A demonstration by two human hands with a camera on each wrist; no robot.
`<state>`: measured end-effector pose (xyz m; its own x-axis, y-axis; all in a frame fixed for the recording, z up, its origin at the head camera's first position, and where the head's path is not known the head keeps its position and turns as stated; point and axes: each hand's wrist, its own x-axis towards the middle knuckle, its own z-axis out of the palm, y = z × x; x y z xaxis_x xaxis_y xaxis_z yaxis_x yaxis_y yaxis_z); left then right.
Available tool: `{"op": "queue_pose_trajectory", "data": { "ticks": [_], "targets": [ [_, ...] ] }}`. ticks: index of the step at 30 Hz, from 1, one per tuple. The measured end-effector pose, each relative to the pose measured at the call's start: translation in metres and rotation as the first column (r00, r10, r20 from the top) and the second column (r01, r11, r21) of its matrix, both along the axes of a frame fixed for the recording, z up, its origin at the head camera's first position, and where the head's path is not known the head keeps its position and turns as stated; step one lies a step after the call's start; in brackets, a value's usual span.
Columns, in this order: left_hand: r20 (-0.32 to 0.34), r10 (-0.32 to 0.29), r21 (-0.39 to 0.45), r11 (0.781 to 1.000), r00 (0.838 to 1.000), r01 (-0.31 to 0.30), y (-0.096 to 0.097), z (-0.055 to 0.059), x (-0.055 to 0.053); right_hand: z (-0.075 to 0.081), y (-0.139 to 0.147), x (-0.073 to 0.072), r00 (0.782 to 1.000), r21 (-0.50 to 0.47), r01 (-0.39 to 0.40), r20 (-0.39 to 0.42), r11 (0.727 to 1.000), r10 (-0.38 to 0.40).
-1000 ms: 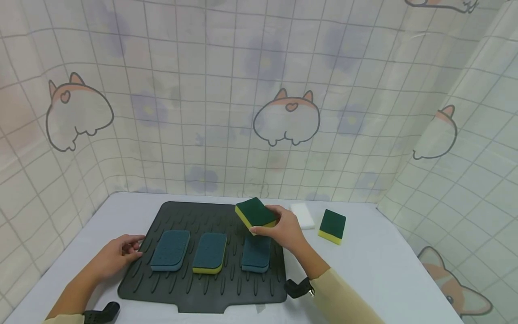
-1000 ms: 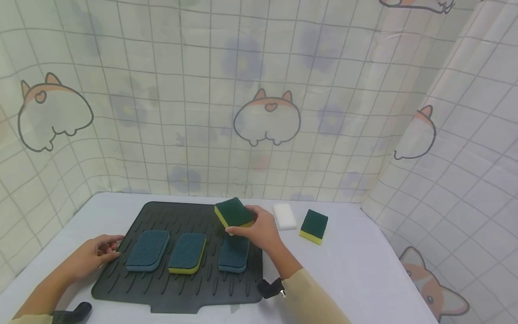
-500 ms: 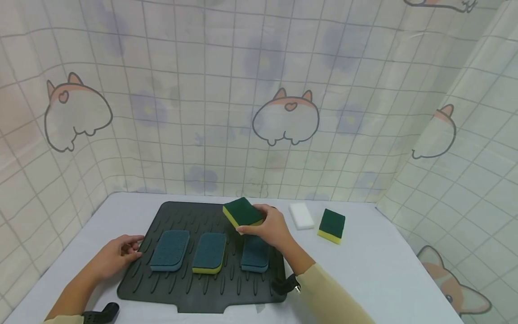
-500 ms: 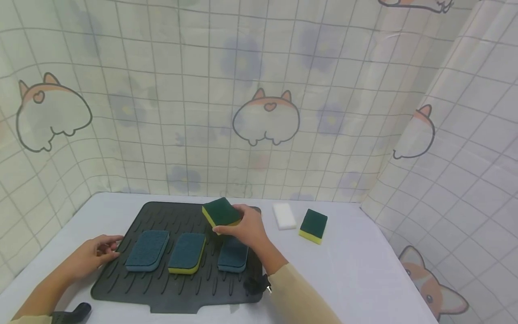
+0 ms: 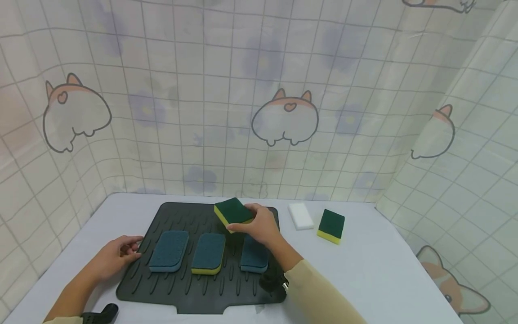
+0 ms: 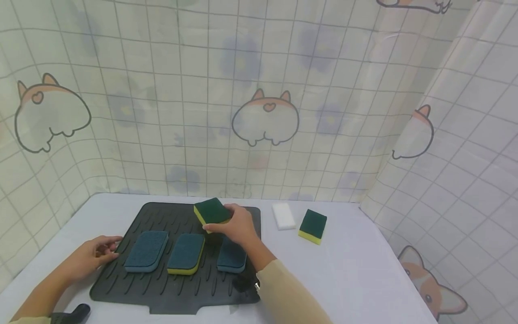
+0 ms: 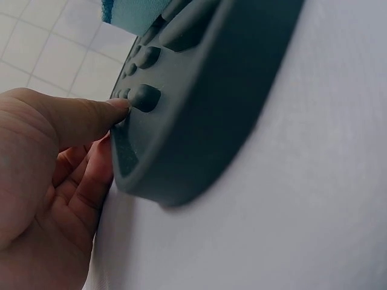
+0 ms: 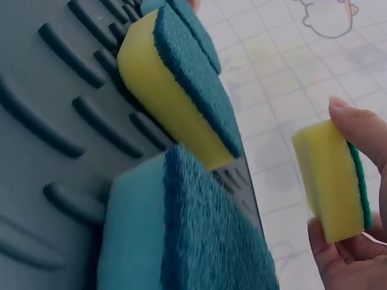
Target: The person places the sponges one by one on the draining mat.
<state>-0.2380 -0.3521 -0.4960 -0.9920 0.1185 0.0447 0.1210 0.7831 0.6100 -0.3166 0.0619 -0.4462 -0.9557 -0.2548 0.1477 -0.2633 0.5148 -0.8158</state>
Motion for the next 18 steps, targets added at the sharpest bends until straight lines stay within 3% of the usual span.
{"op": "queue_pose_trajectory", "data": {
  "ticks": [8,18],
  "targets": [
    [-0.020,-0.012,0.006,1.000,1.000,0.012,-0.001,-0.003,-0.002,0.001,-0.016,-0.001,1.000,0.006,-0.031,0.002,0.999,0.031],
    [-0.005,0.016,-0.001,1.000,1.000,-0.016,-0.003,-0.005,-0.002,0.001,-0.033,-0.006,0.998,0.052,-0.059,0.021,0.997,0.058]
  ]
}}
